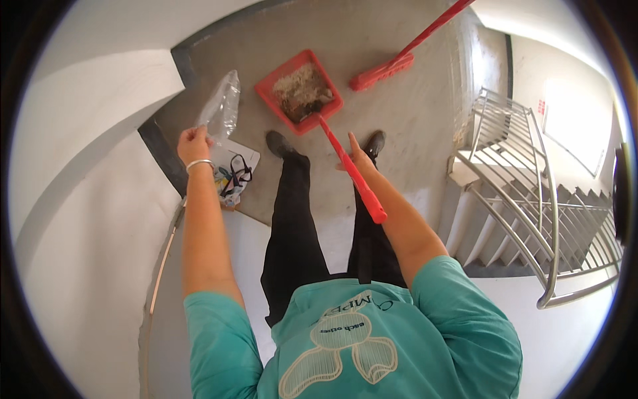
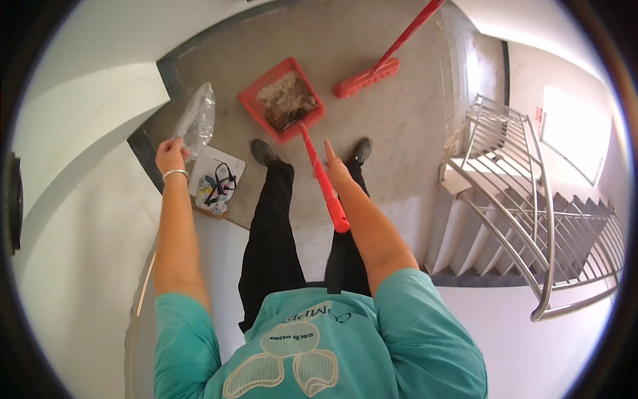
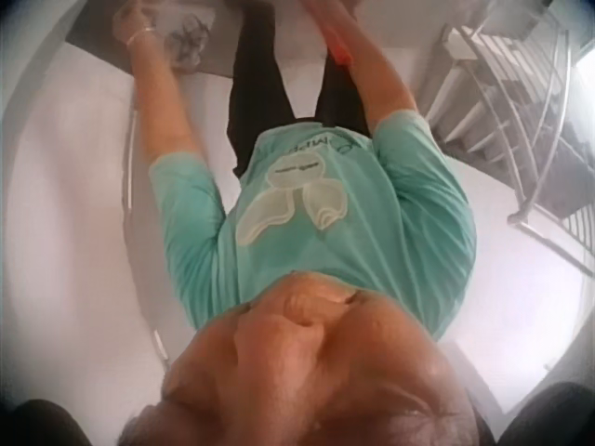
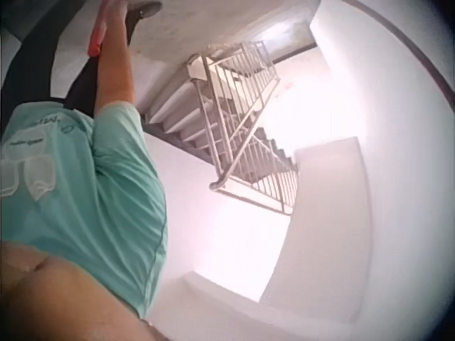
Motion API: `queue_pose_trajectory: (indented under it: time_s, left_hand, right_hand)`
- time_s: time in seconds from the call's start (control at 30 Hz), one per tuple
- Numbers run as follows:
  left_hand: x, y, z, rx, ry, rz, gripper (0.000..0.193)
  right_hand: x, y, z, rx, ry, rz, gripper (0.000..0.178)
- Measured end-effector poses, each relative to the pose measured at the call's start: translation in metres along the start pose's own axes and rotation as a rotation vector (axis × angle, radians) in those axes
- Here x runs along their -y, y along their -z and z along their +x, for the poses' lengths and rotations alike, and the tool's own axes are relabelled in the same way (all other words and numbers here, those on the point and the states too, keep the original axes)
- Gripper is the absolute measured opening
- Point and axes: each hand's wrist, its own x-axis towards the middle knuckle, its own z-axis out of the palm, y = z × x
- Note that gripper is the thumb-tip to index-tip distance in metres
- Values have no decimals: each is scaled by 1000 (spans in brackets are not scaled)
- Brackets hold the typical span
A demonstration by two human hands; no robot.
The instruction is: The person sweeps debris down a flight of concrete stairs using a long-handled broom, collects the pile into a red dustpan, and then transfers the waste into a plastic bag.
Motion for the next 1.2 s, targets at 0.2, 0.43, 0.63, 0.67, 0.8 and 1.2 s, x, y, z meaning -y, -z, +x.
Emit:
queue_pose_trajectory:
  time_s: [0.2, 0.43, 0.63, 0.67, 0.8, 1.2]
  left_hand:
    - [24, -31, 50, -26, -24, 236, 18]
    - [49, -34, 75, -113, -440, 650, 15]
    - [13, -57, 40, 26, -665, 986, 11]
    - [5, -65, 27, 14, -678, 977, 11]
    - [-14, -95, -14, 121, -722, 963, 7]
    - [-11, -238, -68, 293, -519, 1118, 3]
  right_hand:
    - [-5, -59, 79, -343, 102, 314, 77]
    - [-17, -25, 70, -433, 127, 500, 23]
    - [-18, 111, -32, -278, 91, 560, 19]
    - [-14, 140, -54, -242, 93, 573, 20]
    - [-2, 232, -132, -188, 123, 596, 20]
    - [-6, 346, -215, -56, 360, 124, 25]
